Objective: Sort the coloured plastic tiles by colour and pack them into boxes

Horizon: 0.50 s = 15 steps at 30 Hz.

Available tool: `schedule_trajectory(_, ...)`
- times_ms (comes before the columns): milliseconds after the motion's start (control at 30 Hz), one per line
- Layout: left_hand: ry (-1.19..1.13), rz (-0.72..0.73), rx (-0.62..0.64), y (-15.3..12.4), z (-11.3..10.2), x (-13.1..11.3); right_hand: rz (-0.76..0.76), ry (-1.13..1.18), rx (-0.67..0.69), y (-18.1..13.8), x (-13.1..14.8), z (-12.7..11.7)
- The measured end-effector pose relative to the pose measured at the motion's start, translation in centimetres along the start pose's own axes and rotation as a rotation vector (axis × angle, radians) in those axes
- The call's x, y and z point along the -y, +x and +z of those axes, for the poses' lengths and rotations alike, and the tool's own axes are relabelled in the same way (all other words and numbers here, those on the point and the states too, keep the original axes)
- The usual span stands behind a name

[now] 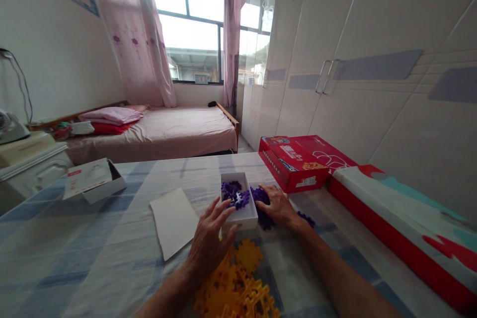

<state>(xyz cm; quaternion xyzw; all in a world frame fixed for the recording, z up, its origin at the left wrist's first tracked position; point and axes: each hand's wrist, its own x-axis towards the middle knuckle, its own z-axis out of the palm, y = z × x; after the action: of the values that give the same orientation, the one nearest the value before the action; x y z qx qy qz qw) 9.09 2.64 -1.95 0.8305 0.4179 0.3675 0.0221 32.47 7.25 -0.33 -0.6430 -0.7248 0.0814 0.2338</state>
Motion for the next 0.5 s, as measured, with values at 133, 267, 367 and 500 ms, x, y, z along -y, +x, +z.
schedule_trajectory(133, -0.074, -0.065, -0.044, 0.2, -0.2, -0.2, 0.033, 0.056, -0.034, -0.2, -0.1, -0.7)
schedule_trajectory(267, -0.124, -0.138, 0.003, 0.3, -0.1, 0.0, 0.066, 0.131, -0.11, -0.3, -0.3, -0.5)
schedule_trajectory(367, -0.135, -0.099, 0.064, 0.3, 0.0, 0.1, 0.099, 0.268, -0.212, -0.4, -0.3, -0.5)
schedule_trajectory(500, -0.187, -0.115, 0.034, 0.2, -0.1, 0.0, 0.184, 0.441, -0.297, -0.4, -0.1, -2.0)
